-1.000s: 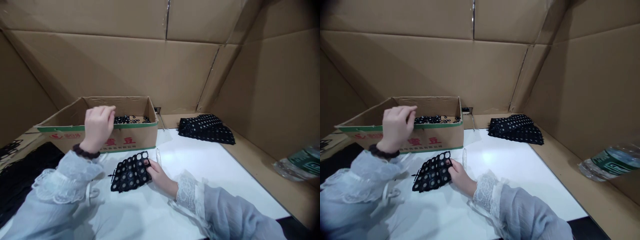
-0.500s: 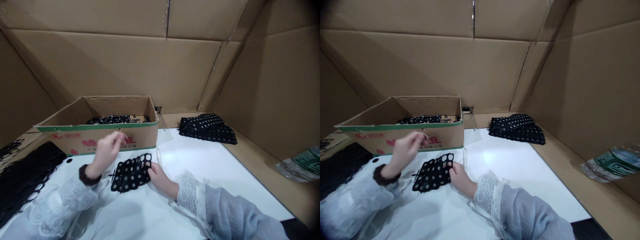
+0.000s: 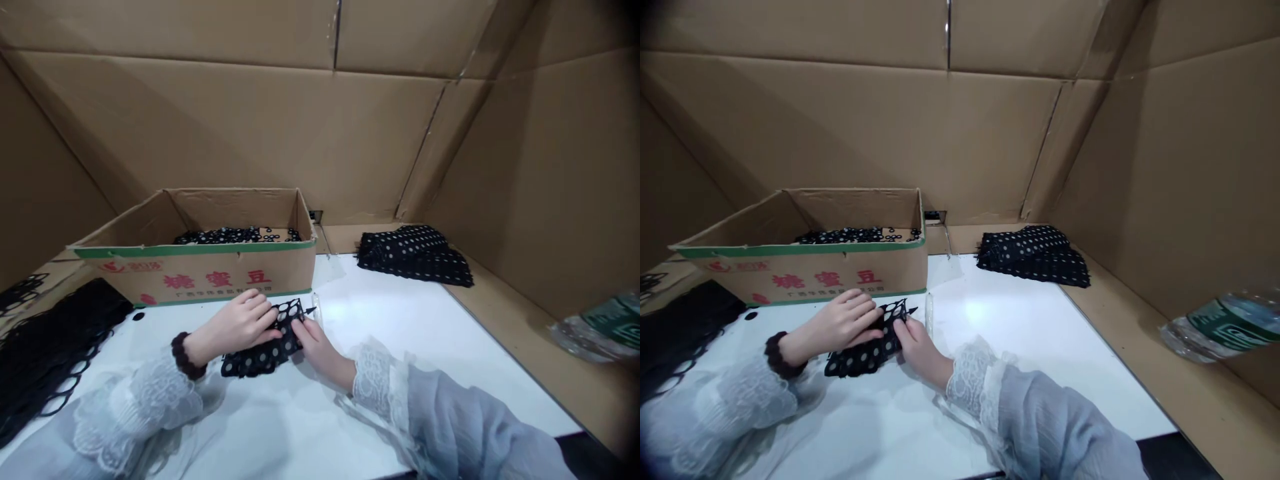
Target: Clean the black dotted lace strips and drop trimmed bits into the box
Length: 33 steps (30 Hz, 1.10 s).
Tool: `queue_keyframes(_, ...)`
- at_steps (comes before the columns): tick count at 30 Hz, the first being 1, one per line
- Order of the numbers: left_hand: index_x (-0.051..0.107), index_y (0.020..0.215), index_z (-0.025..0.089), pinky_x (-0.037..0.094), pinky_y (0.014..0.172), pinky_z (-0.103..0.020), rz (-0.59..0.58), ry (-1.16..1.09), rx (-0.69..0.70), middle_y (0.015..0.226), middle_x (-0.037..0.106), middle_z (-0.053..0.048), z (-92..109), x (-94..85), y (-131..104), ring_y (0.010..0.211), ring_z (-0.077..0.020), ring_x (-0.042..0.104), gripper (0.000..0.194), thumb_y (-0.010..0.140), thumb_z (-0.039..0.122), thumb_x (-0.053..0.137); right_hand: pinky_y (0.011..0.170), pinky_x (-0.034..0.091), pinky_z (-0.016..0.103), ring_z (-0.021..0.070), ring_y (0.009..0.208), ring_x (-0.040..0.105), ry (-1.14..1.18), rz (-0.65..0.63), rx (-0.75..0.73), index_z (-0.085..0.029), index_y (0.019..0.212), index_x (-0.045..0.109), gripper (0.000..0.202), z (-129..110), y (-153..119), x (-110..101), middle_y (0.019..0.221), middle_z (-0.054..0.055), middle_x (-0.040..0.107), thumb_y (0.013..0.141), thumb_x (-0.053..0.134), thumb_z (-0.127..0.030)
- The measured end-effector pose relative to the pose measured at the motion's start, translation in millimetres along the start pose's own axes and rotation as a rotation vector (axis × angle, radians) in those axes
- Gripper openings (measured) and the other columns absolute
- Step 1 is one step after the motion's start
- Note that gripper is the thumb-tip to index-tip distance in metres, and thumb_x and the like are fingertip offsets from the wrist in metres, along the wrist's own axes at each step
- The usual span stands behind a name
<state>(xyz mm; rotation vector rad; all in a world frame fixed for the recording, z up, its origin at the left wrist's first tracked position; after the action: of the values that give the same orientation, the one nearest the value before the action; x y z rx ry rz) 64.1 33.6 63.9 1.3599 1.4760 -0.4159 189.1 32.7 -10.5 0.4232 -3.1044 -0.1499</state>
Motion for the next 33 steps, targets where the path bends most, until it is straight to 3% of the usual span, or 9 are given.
queue_keyframes(3, 0.055, 0.079, 0.015, 0.04, 0.072, -0.034, -0.057, 0.009, 0.048, 0.072, 0.057, -0.004, 15.1, 11.9, -2.5, 0.071, -0.0167, 0.051, 0.02, 0.088, 0.028, 0.043, 0.056, 0.039, 0.024, 0.012, 0.064, 0.044, 0.014, -0.04, 0.023, -0.016, 0.077, 0.047, 0.032, 2.1, -0.3, 1.6, 0.07, 0.001, 0.047, 0.083, 0.04, -0.046)
queue_keyframes(8, 0.055, 0.08, 0.014, 0.04, 0.077, -0.036, -0.065, 0.068, 0.033, 0.074, 0.057, -0.005, 17.4, 13.8, -4.4, 0.075, -0.0185, 0.053, 0.019, 0.088, 0.026, 0.043, 0.058, 0.042, 0.024, 0.0101, 0.061, 0.043, 0.034, -0.094, -0.01, -0.016, 0.076, 0.046, 0.027, 0.1, -2.4, 2.2, 0.067, -0.001, 0.044, 0.085, 0.04, -0.041)
queue_keyframes(12, 0.056, 0.093, 0.013, 0.04, 0.082, -0.038, 0.024, 0.146, -0.07, 0.084, 0.061, -0.008, 11.3, 10.0, -8.0, 0.083, -0.0211, 0.056, 0.017, 0.086, 0.025, 0.046, 0.057, 0.046, 0.024, 0.0097, 0.061, 0.048, 0.037, -0.211, -0.047, -0.017, 0.084, 0.046, 0.021, -0.3, -1.3, 8.6, 0.072, -0.001, 0.047, 0.082, 0.048, -0.037)
queue_keyframes(14, 0.055, 0.098, 0.012, 0.039, 0.084, -0.039, 0.082, 0.167, -0.087, 0.089, 0.062, -0.009, 10.4, 7.5, -10.1, 0.088, -0.0221, 0.056, 0.016, 0.086, 0.019, 0.047, 0.056, 0.048, 0.025, 0.0103, 0.062, 0.051, 0.007, -0.164, -0.052, -0.016, 0.08, 0.047, 0.017, 2.3, 1.1, 7.3, 0.073, 0.0, 0.047, 0.081, 0.05, -0.034)
queue_keyframes(17, 0.055, 0.099, 0.012, 0.039, 0.087, -0.038, 0.065, 0.098, -0.005, 0.092, 0.063, -0.008, 15.2, 7.8, -10.6, 0.092, -0.021, 0.056, 0.017, 0.086, 0.011, 0.044, 0.056, 0.05, 0.026, 0.0117, 0.061, 0.054, -0.015, -0.103, -0.03, -0.016, 0.075, 0.048, 0.017, 7.4, 2.7, 4.9, 0.07, 0.0, 0.049, 0.082, 0.048, -0.032)
queue_keyframes(21, 0.055, 0.099, 0.011, 0.04, 0.087, -0.038, 0.015, 0.043, 0.06, 0.095, 0.063, -0.009, 20.9, 8.5, -9.2, 0.093, -0.0218, 0.055, 0.022, 0.087, 0.026, 0.045, 0.052, 0.05, 0.026, 0.0111, 0.054, 0.057, 0.012, -0.1, 0.006, -0.016, 0.082, 0.049, 0.019, 9.7, 1.0, 4.0, 0.071, 0.0, 0.053, 0.081, 0.05, -0.035)
queue_keyframes(24, 0.055, 0.101, 0.012, 0.039, 0.088, -0.038, -0.001, 0.085, 0.074, 0.094, 0.064, -0.009, 21.2, 10.0, -8.8, 0.093, -0.0213, 0.055, 0.023, 0.087, 0.027, 0.045, 0.05, 0.047, 0.024, 0.0101, 0.051, 0.055, 0.005, -0.109, -0.001, -0.016, 0.074, 0.049, 0.024, 7.2, -0.1, 4.0, 0.063, -0.001, 0.051, 0.081, 0.051, -0.038)
queue_keyframes(29, 0.058, 0.093, 0.012, 0.038, 0.089, -0.04, -0.03, 0.067, -0.009, 0.088, 0.064, -0.008, 10.3, 11.6, -6.7, 0.091, -0.0217, 0.055, 0.02, 0.086, 0.02, 0.041, 0.058, 0.048, 0.026, 0.0131, 0.059, 0.059, -0.038, -0.19, -0.031, -0.016, 0.074, 0.049, 0.02, 3.2, -3.4, 10.1, 0.063, 0.001, 0.055, 0.081, 0.051, -0.034)
queue_keyframes(33, 0.059, 0.087, 0.015, 0.037, 0.09, -0.039, -0.046, -0.087, -0.13, 0.081, 0.064, -0.004, 2.4, 8.8, -3.1, 0.086, -0.0177, 0.056, 0.019, 0.086, 0.019, 0.04, 0.061, 0.048, 0.026, 0.0125, 0.064, 0.057, -0.118, -0.14, -0.116, -0.016, 0.077, 0.048, 0.016, -1.7, -6.6, 8.8, 0.069, 0.001, 0.054, 0.084, 0.046, -0.03)
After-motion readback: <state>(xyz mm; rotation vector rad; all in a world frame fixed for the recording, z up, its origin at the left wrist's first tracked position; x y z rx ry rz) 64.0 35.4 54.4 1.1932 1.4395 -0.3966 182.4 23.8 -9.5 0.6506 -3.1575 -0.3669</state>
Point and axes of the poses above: each hand's wrist, its own y-axis towards the middle knuckle, its own x-axis out of the palm, z = x × y, the point moved 5 cm from there along y, towards the middle knuckle
